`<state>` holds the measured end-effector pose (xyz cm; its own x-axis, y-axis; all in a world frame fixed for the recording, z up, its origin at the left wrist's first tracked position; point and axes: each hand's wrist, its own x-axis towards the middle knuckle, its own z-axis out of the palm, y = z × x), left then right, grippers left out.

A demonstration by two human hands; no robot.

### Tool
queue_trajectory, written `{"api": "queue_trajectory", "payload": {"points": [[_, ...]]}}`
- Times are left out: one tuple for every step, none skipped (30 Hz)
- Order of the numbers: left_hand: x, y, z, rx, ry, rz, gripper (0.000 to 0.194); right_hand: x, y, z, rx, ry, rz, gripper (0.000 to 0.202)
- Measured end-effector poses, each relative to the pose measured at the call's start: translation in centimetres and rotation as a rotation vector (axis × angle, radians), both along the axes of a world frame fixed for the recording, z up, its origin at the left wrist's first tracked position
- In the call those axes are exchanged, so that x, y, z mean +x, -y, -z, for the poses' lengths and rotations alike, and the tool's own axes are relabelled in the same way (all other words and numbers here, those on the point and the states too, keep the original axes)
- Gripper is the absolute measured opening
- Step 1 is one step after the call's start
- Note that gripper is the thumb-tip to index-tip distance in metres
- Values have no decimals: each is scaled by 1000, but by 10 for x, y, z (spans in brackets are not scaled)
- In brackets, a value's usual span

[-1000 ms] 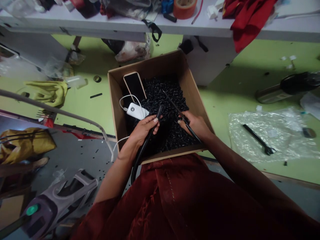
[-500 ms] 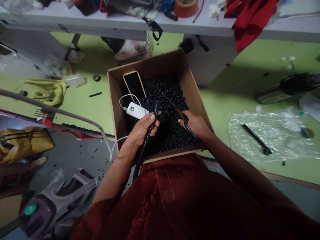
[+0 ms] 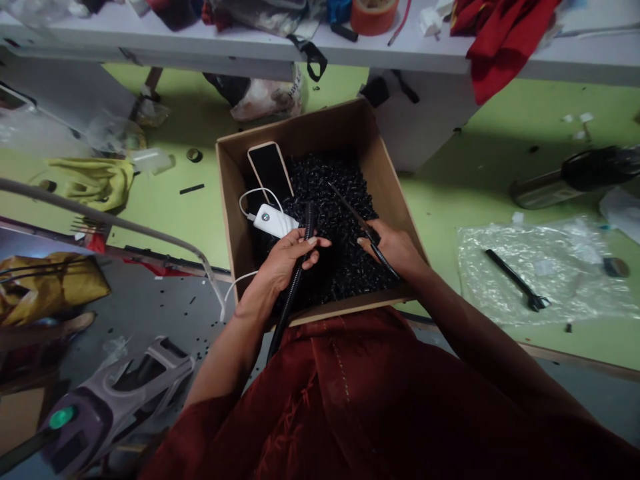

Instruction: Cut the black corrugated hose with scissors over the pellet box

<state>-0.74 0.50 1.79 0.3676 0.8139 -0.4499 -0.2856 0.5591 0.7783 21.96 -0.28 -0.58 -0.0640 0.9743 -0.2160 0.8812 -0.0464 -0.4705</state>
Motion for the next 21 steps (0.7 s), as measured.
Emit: {"api": "queue_trajectory", "payload": {"points": [[0, 0, 0, -2, -3, 8, 24, 0, 0, 0, 3, 0, 2, 36], [0, 0, 1, -5, -6, 14, 24, 0, 0, -1, 3, 0, 4, 36], [0, 0, 1, -8, -11, 17, 24, 0, 0, -1, 0, -1, 6, 36], [0, 0, 2, -10, -18, 16, 26, -1, 0, -2, -3, -7, 7, 36], [0, 1, 2, -8, -25, 10, 27, -1, 0, -3, -5, -16, 8, 37], [0, 1, 3, -6, -32, 2, 28, -1, 0, -4, -6, -25, 13, 37], [0, 1, 3, -3, -36, -3, 29, -1, 0, -4, -6, -37, 17, 38], [0, 0, 3, -3, -40, -7, 30, -1, 0, -4, -3, -48, 24, 38], [0, 0, 3, -6, -44, -9, 30, -1, 0, -4, 0, -59, 31, 39], [1, 0, 3, -12, -48, -13, 29, 0, 0, -4, 7, -70, 35, 39], [1, 0, 2, -20, -51, -16, 29, 0, -1, -4, 14, -82, 36, 40], [1, 0, 2, -29, -54, -21, 29, 0, -1, -4, 23, -92, 33, 40], [1, 0, 1, -36, -56, -26, 28, 0, -1, -4, 31, -98, 29, 40], [1, -1, 0, -40, -56, -32, 28, -1, 0, -3, 38, -101, 25, 39], [1, -1, 0, -42, -57, -37, 27, -1, 0, -3, 43, -103, 19, 39], [1, -1, -1, -41, -58, -40, 27, -1, 0, -3, 51, -105, 9, 39], [1, -1, -1, -38, -59, -42, 26, -2, 1, -2, 62, -107, -5, 39], [1, -1, -1, -33, -59, -42, 27, -2, 1, -1, 76, -109, -28, 39], [1, -1, -1, -26, -55, -41, 27, -2, 2, 0, 88, -110, -57, 39], [1, -1, -1, -17, -48, -40, 28, -2, 2, 1, 96, -107, -88, 39], [1, -1, -1, -10, -39, -39, 29, -2, 3, 2, 97, -97, -118, 38]]}}
